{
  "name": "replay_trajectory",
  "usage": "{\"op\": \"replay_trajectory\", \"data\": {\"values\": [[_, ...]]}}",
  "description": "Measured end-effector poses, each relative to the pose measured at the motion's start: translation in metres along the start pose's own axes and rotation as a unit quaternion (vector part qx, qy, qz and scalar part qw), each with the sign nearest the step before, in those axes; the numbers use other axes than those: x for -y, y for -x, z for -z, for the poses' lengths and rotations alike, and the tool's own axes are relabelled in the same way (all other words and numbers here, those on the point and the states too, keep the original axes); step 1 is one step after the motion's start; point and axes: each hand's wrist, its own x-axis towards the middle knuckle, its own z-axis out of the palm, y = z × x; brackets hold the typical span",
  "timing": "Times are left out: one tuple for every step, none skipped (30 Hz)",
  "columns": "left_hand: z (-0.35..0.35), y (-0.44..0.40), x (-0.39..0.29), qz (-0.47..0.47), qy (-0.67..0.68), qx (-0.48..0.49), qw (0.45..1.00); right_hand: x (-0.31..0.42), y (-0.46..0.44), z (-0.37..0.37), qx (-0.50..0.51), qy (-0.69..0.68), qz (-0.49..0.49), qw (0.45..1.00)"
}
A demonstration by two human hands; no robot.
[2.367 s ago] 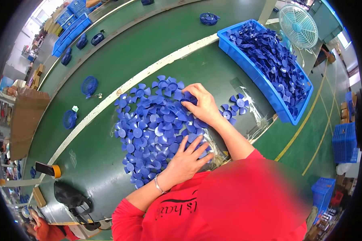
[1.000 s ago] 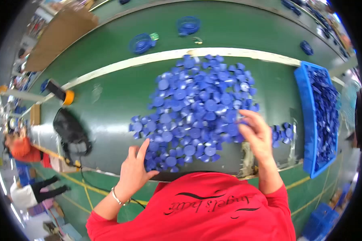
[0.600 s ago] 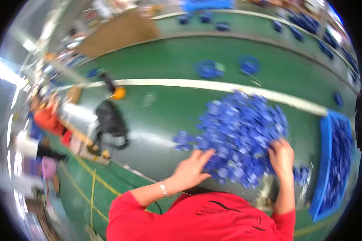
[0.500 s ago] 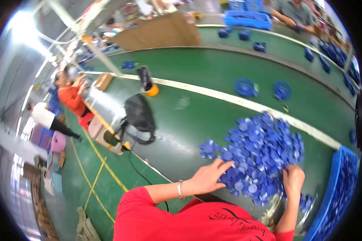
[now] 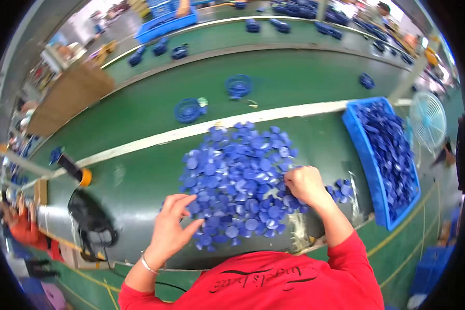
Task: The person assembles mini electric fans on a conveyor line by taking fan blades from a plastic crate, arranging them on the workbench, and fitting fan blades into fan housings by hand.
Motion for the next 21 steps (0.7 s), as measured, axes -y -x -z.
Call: {"op": "replay_trajectory", "data": {"values": [[0.0, -0.009, -0.006, -0.01, 0.006, 0.002, 1.0, -0.004, 0.0, 0.012, 0.01, -0.084, -0.025, 0.996], [0.001, -0.017, -0.01, -0.015, 0.009, 0.004, 1.0, -0.006, 0.001, 0.027, 0.019, -0.172, -0.046, 0.984], [0.001, -0.027, -0.009, -0.032, 0.02, 0.014, 0.999, -0.01, 0.002, 0.035, 0.026, -0.261, -0.062, 0.963], [0.002, -0.04, -0.007, -0.049, 0.031, 0.022, 0.998, -0.018, 0.002, 0.033, 0.034, -0.424, -0.071, 0.902], [0.001, -0.053, -0.006, -0.063, 0.042, 0.032, 0.997, -0.025, 0.0, 0.037, 0.094, -0.512, -0.085, 0.849], [0.0, -0.069, -0.005, -0.056, 0.059, 0.041, 0.996, -0.03, -0.005, 0.04, 0.15, -0.595, -0.096, 0.784], [-0.001, -0.087, -0.003, -0.058, 0.061, 0.046, 0.995, -0.035, -0.009, 0.035, 0.155, -0.622, -0.108, 0.76], [-0.004, -0.107, -0.002, -0.06, 0.061, 0.049, 0.995, -0.04, -0.013, 0.03, 0.112, -0.594, -0.149, 0.783], [-0.007, -0.126, -0.002, -0.046, 0.058, 0.049, 0.996, -0.048, -0.018, 0.016, 0.005, -0.461, -0.162, 0.873], [-0.012, -0.147, -0.002, -0.033, 0.053, 0.046, 0.997, -0.053, -0.021, 0.005, -0.1, -0.31, -0.169, 0.93], [-0.017, -0.169, -0.001, -0.042, 0.036, 0.053, 0.997, -0.052, -0.024, 0.003, -0.131, -0.284, -0.127, 0.941], [-0.023, -0.194, 0.0, -0.052, 0.017, 0.059, 0.997, -0.048, -0.027, 0.001, -0.164, -0.258, -0.084, 0.948], [-0.031, -0.218, 0.002, -0.059, 0.004, 0.048, 0.997, -0.043, -0.031, 0.0, -0.199, -0.231, -0.041, 0.951], [-0.039, -0.242, 0.003, -0.068, -0.01, 0.036, 0.997, -0.035, -0.031, 0.003, -0.16, -0.2, -0.018, 0.966], [-0.05, -0.266, 0.004, -0.085, -0.026, 0.002, 0.996, -0.026, -0.033, 0.002, -0.15, -0.165, -0.022, 0.975], [-0.061, -0.29, 0.005, -0.103, -0.038, -0.032, 0.993, -0.02, -0.037, 0.002, -0.14, -0.127, -0.027, 0.982], [-0.07, -0.314, 0.005, -0.106, -0.056, -0.051, 0.992, -0.018, -0.04, 0.005, -0.111, -0.14, -0.034, 0.983], [-0.081, -0.336, 0.006, -0.106, -0.071, -0.07, 0.989, -0.018, -0.045, 0.01, -0.136, -0.131, -0.028, 0.982], [-0.09, -0.352, 0.004, -0.104, -0.084, -0.088, 0.987, -0.018, -0.051, 0.015, -0.157, -0.121, -0.021, 0.98], [-0.101, -0.366, 0.003, -0.091, -0.096, -0.092, 0.987, -0.018, -0.056, 0.018, -0.178, -0.112, -0.015, 0.978], [-0.11, -0.378, -0.003, -0.079, -0.109, -0.097, 0.986, -0.023, -0.064, 0.014, -0.151, -0.12, -0.033, 0.981]]}}
